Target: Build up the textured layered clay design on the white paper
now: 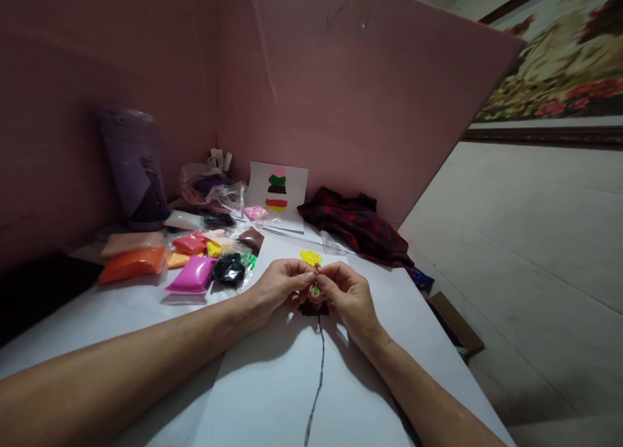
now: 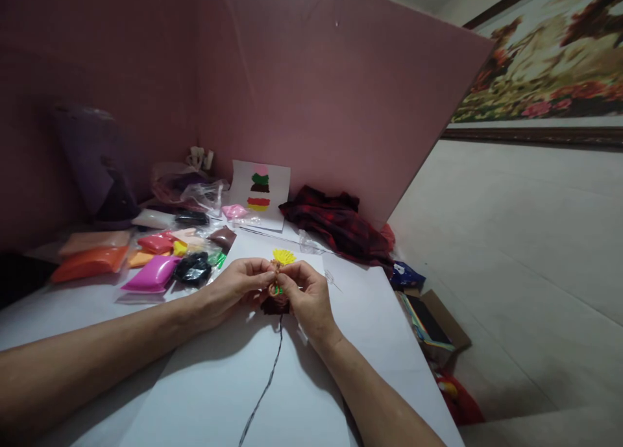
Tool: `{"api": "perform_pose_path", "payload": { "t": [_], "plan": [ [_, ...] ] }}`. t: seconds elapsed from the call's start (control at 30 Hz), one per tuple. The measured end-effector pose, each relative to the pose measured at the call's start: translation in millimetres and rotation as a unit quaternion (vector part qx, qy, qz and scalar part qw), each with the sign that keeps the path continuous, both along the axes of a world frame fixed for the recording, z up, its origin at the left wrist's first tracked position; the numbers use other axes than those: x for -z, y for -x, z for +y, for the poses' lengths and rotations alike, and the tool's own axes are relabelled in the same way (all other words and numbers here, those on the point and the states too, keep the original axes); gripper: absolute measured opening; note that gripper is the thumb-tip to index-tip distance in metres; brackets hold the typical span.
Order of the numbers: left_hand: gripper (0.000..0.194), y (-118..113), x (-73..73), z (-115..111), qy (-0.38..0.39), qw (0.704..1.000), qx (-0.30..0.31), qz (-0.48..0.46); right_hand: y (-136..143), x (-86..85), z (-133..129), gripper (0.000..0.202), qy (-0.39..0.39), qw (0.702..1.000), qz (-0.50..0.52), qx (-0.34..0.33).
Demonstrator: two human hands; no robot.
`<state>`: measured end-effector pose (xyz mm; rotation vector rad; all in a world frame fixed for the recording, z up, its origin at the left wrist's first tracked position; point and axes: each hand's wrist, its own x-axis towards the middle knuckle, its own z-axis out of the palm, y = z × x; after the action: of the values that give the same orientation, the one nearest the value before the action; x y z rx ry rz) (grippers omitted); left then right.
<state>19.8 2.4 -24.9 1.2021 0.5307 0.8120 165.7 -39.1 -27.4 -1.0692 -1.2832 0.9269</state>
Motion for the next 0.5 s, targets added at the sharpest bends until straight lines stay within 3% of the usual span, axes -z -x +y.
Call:
{"api": "perform_pose_path", "payload": {
  "t": [0.5],
  "plan": [
    [0.022, 1.5, 4.5, 3.4, 0.003, 1.000, 0.015, -0.007, -1.7, 2.0, -0.4, 0.027, 0.064, 0.996, 0.055, -0.012]
  ]
}}
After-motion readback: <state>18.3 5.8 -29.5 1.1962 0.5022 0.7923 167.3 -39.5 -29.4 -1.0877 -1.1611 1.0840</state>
